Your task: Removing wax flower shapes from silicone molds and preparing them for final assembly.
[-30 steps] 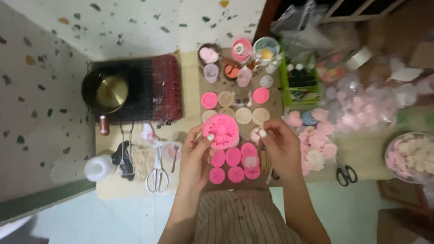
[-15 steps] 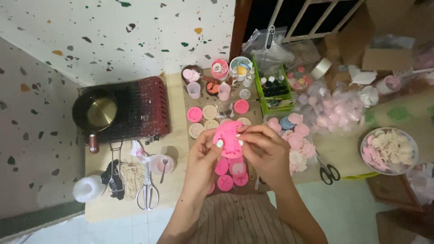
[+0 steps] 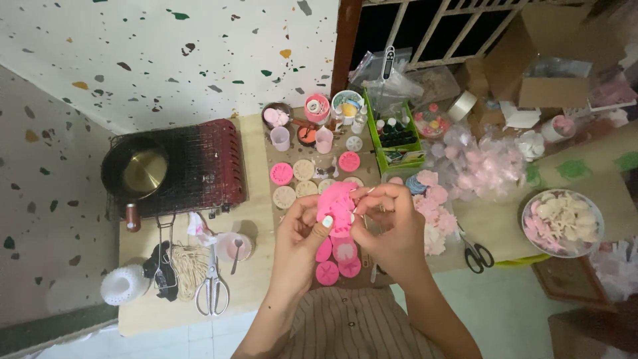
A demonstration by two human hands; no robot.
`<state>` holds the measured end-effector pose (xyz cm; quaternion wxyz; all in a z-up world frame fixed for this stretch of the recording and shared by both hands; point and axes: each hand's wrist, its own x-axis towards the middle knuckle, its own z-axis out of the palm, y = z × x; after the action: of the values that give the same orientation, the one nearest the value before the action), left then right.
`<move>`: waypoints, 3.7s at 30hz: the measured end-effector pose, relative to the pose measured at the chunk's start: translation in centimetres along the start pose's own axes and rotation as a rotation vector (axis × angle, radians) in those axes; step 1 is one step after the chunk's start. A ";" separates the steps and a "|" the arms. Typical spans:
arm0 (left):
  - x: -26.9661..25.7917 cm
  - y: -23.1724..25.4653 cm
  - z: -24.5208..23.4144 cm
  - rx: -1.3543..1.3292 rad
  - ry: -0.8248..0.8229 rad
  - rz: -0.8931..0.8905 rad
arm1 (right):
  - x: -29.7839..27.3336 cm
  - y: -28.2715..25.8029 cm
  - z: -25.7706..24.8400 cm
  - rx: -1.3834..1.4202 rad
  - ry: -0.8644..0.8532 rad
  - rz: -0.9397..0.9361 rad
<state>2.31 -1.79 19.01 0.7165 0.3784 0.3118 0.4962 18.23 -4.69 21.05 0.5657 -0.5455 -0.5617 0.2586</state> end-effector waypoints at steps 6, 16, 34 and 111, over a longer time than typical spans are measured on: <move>-0.2 0.6 0.3 0.040 0.006 -0.009 | 0.1 -0.5 0.0 0.033 -0.018 0.055; -0.2 0.0 -0.2 0.087 -0.013 -0.011 | 0.3 -1.8 -0.7 -0.093 -0.034 0.099; 0.7 -2.6 -0.5 0.079 -0.003 -0.080 | -0.5 -1.2 -2.2 -0.570 -0.218 -0.097; 0.7 -2.8 0.6 0.145 -0.018 -0.082 | -3.5 3.1 -0.7 0.321 0.125 0.016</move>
<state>4.36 -1.92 16.89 0.7096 0.4207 0.3559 0.4391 19.08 -7.25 17.20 0.6773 -0.4674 -0.4726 0.3152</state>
